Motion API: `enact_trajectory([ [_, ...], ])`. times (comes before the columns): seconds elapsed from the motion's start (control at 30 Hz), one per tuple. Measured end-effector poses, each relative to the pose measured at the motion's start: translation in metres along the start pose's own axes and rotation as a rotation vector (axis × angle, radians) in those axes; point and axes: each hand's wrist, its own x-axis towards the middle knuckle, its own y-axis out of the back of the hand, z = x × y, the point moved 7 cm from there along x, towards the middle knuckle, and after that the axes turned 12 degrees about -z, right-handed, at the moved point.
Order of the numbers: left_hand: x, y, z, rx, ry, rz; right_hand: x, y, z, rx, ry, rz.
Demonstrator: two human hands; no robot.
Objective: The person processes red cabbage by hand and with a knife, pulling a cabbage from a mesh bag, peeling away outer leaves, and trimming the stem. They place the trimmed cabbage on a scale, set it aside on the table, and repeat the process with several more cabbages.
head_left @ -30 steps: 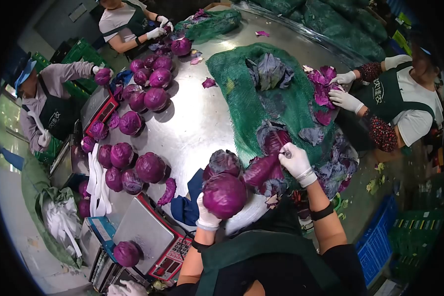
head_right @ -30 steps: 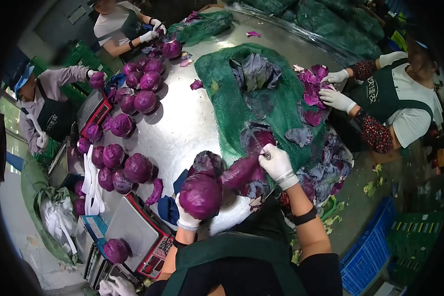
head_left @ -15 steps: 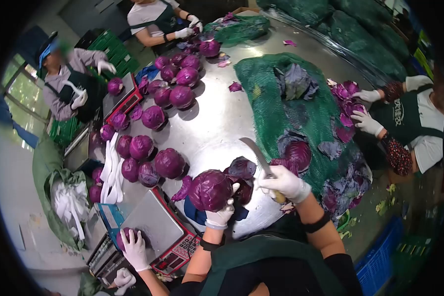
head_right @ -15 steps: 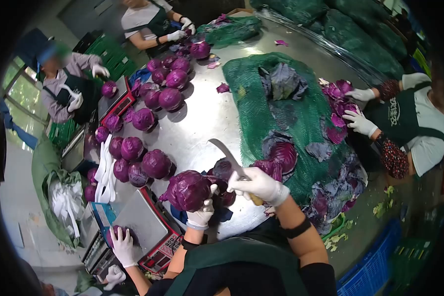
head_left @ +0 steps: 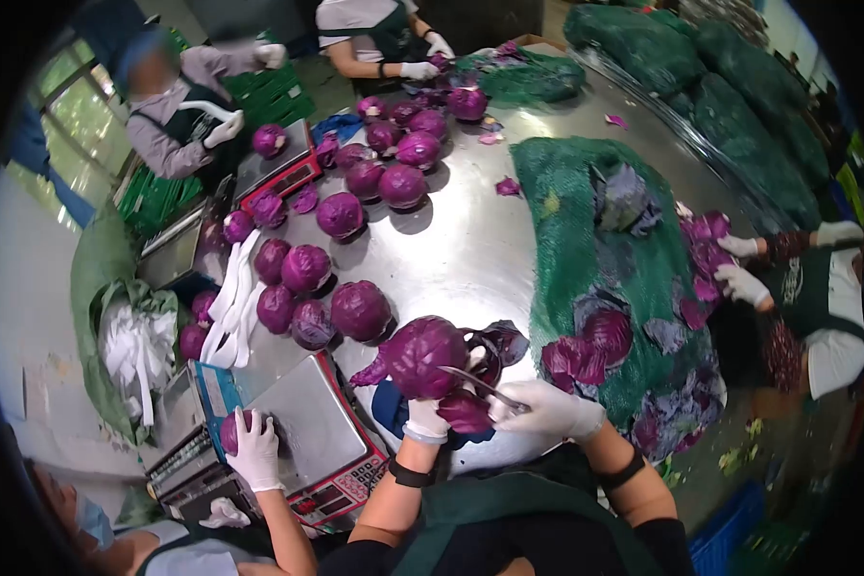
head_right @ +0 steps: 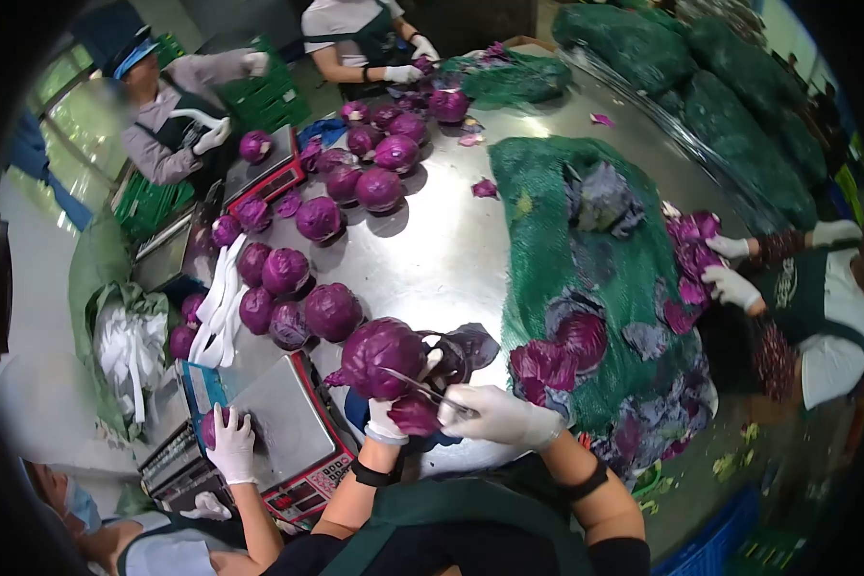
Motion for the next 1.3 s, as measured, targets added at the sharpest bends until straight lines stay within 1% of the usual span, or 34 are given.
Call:
enact_trajectory([
  [0.03,0.0,0.005,0.0,0.001,-0.001,0.035,-0.009,-0.003,0.003,0.046,0.011,-0.019],
  [0.07,0.004,0.003,-0.006,-0.605,0.003,-0.022,-0.016,-0.005,0.006,0.094,0.024,-0.039],
  [0.13,0.014,-0.003,0.003,-1.804,-0.055,-0.177,-0.027,-0.012,0.001,0.357,-0.128,-0.186],
  [0.17,0.018,0.01,-0.001,-1.776,-0.037,0.002,-0.029,-0.013,-0.002,0.324,-0.094,-0.248],
  [0.2,0.021,0.024,-0.003,-1.743,-0.016,0.173,-0.032,-0.014,0.004,0.396,-0.14,-0.285],
  [0.23,0.028,0.049,-0.01,-1.774,-0.132,0.181,-0.032,-0.006,0.014,0.265,-0.159,-0.192],
  [0.27,0.028,0.07,-0.001,-1.712,-0.227,0.191,-0.031,0.002,0.028,0.134,-0.178,-0.094],
  [0.3,0.026,0.099,-0.014,-1.637,-0.257,0.322,-0.033,0.011,0.046,0.091,-0.216,0.083],
  [0.33,0.023,0.13,-0.03,-1.558,-0.283,0.452,-0.039,0.025,0.064,-0.266,-0.256,0.309],
  [0.4,0.007,0.183,-0.041,-1.353,-0.294,0.628,-0.043,0.037,0.072,-0.496,-0.384,0.448],
  [0.47,-0.01,0.23,-0.05,-1.202,-0.287,0.857,-0.034,0.039,0.102,-0.098,-0.244,0.479],
  [0.5,-0.017,0.245,-0.043,-1.157,-0.302,0.964,-0.027,0.043,0.095,-0.278,-0.223,0.516],
  [0.53,-0.024,0.264,-0.058,-1.231,-0.325,1.051,-0.015,0.043,0.1,-0.285,-0.219,0.494],
  [0.6,-0.036,0.294,-0.075,-1.338,-0.44,1.155,0.014,0.045,0.09,-0.425,-0.146,0.483],
  [0.67,-0.05,0.315,-0.094,-1.329,-0.444,1.228,0.045,0.046,0.092,-0.569,-0.195,0.391],
  [0.7,-0.054,0.31,-0.086,-1.364,-0.404,1.297,0.059,0.047,0.091,-0.587,-0.292,0.331],
  [0.73,-0.056,0.302,-0.079,-1.383,-0.436,1.336,0.072,0.048,0.091,-0.649,-0.313,0.298],
  [0.77,-0.057,0.305,-0.096,-1.474,-0.41,1.281,0.082,0.048,0.099,-0.701,-0.385,0.267],
  [0.8,-0.058,0.305,-0.099,-1.563,-0.387,1.227,0.091,0.049,0.107,-0.755,-0.453,0.231],
  [0.83,-0.059,0.306,-0.1,-1.46,-0.383,1.214,0.097,0.053,0.11,-0.754,-0.451,0.23],
  [0.87,-0.056,0.287,-0.062,-1.214,-0.319,1.289,0.099,0.057,0.119,-0.735,-0.538,0.205],
  [0.9,-0.05,0.286,-0.054,-1.09,-0.297,1.178,0.092,0.061,0.135,-0.703,-0.643,0.194],
  [0.93,-0.036,0.283,-0.048,-0.978,-0.266,1.043,0.085,0.063,0.148,-0.767,-0.493,0.294],
  [0.97,-0.02,0.271,-0.035,-0.929,-0.216,0.96,0.073,0.067,0.161,-0.759,-0.5,0.335],
  [1.0,-0.003,0.258,-0.028,-0.864,-0.186,0.815,0.058,0.072,0.166,-0.752,-0.518,0.377],
  [1.03,0.015,0.239,-0.02,-0.756,-0.117,0.72,0.037,0.078,0.159,-0.7,-0.659,0.413],
  [1.07,0.031,0.22,-0.012,-0.644,-0.065,0.629,0.014,0.085,0.163,-0.659,-0.72,0.441],
  [1.1,0.048,0.196,-0.008,-0.583,-0.049,0.503,-0.018,0.089,0.17,-0.656,-0.691,0.595],
  [1.13,0.063,0.171,-0.007,-0.551,0.024,0.45,-0.054,0.093,0.177,-0.662,-0.642,0.743],
  [1.17,0.077,0.149,-0.01,-0.454,0.091,0.373,-0.084,0.094,0.183,-0.62,-0.687,0.734],
  [1.2,0.089,0.127,-0.017,-0.351,0.157,0.304,-0.116,0.093,0.184,-0.622,-0.662,0.776],
  [1.27,0.107,0.08,-0.025,-0.105,0.099,0.135,-0.183,0.103,0.191,-0.748,-0.638,0.872],
  [1.3,0.109,0.051,-0.014,0.019,0.195,0.018,-0.217,0.111,0.204,-0.829,-0.737,0.852],
])
